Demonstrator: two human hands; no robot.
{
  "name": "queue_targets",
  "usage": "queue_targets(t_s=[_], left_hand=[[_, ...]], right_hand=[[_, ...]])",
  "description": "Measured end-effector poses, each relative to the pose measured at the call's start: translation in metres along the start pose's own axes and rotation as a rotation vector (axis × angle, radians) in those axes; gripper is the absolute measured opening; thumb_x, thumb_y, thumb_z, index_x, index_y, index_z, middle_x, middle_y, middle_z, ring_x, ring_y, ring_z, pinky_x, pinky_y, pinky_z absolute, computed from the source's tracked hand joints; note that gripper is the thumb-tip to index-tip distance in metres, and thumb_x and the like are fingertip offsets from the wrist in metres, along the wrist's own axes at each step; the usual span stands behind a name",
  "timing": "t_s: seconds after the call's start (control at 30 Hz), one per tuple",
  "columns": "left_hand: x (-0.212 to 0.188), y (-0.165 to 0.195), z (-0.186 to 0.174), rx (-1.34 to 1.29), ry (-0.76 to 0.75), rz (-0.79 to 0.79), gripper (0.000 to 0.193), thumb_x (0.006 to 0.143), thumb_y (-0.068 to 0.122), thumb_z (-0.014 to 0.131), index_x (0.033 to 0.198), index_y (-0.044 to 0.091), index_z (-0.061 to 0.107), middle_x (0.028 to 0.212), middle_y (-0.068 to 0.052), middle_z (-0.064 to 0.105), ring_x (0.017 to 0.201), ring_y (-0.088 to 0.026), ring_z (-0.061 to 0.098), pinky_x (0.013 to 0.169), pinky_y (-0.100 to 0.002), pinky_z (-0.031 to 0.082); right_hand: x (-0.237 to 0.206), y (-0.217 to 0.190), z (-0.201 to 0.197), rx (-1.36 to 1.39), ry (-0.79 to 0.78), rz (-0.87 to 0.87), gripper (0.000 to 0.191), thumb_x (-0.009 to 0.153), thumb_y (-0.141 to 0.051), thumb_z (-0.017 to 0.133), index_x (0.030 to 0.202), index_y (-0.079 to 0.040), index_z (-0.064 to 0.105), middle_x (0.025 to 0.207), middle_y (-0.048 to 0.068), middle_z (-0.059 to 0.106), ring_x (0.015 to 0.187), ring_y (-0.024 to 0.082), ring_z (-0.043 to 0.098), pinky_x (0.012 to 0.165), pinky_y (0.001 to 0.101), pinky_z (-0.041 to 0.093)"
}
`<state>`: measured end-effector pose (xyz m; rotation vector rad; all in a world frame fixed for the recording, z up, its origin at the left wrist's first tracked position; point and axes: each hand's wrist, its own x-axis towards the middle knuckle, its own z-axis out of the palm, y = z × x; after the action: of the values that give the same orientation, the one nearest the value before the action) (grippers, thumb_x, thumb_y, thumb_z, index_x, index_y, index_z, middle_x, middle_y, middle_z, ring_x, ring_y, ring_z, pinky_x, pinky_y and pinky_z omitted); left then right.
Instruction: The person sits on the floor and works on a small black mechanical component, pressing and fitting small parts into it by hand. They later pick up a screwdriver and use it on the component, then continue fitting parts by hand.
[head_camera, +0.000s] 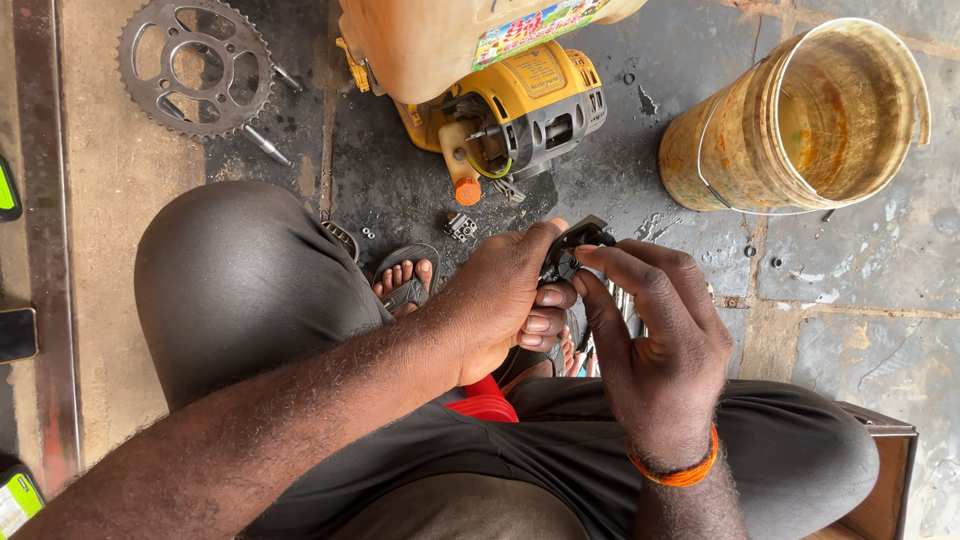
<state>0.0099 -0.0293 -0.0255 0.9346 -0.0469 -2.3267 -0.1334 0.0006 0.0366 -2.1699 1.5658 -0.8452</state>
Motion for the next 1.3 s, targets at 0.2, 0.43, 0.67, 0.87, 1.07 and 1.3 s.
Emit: queue_targets(t_s=[0.2,0.43,0.67,0.87,1.07,1.3], left_hand=[[-0.0013,0.0009,0.0007,0.027,0.001,0.001,0.031,0.103,0.039,0.048,0.09,0.011,0.049,0.061,0.003,0.038,0.047,-0.009,0.033,0.041,-0.028,0.028],[-0.0012,0.0016,0.0001,0.026,0.004,-0.008,0.033,0.102,0.042,0.05,0.089,0.012,0.05,0.061,0.004,0.038,0.046,-0.008,0.032,0.04,-0.027,0.027],[-0.0002,0.0015,-0.0003,0.033,0.026,-0.015,0.034,0.102,0.043,0.052,0.089,0.011,0.05,0.061,0.004,0.038,0.044,-0.008,0.031,0.041,-0.027,0.026],[0.0,0.0017,0.0001,0.041,0.024,-0.019,0.038,0.102,0.044,0.052,0.087,0.009,0.052,0.06,0.004,0.039,0.044,-0.008,0.031,0.041,-0.027,0.025],[-0.0013,0.0034,0.0016,0.05,0.028,-0.012,0.038,0.101,0.045,0.053,0.086,0.01,0.051,0.058,0.004,0.037,0.044,-0.008,0.03,0.041,-0.027,0.024],[-0.0019,0.0054,0.0031,0.029,0.023,0.0,0.037,0.101,0.044,0.054,0.085,0.011,0.05,0.058,0.004,0.037,0.043,-0.008,0.03,0.041,-0.028,0.024]], right_hand=[[-0.0026,0.0002,-0.0008,0.022,0.007,-0.015,0.028,0.094,0.007,0.077,0.118,-0.007,0.073,0.114,0.01,0.069,0.104,0.02,0.071,0.089,0.0303,0.056],[-0.0015,0.0007,-0.0011,0.011,0.013,-0.028,0.028,0.092,0.005,0.079,0.116,-0.007,0.073,0.112,0.01,0.068,0.103,0.02,0.07,0.088,0.0308,0.055],[-0.0037,-0.0006,-0.0007,-0.009,0.019,-0.024,0.03,0.09,0.006,0.08,0.116,-0.008,0.072,0.114,0.01,0.069,0.104,0.022,0.071,0.088,0.0322,0.056],[-0.0052,-0.0002,0.0002,-0.015,0.014,-0.009,0.033,0.089,0.007,0.078,0.117,-0.008,0.071,0.115,0.011,0.069,0.106,0.023,0.072,0.088,0.0326,0.056],[-0.0038,0.001,0.0002,0.018,0.011,-0.003,0.033,0.089,0.006,0.078,0.118,-0.006,0.07,0.117,0.012,0.069,0.107,0.023,0.072,0.088,0.0322,0.057],[-0.002,0.0016,0.0004,-0.039,0.015,-0.033,0.031,0.09,0.003,0.081,0.118,-0.006,0.07,0.115,0.012,0.071,0.107,0.024,0.073,0.089,0.0335,0.057]])
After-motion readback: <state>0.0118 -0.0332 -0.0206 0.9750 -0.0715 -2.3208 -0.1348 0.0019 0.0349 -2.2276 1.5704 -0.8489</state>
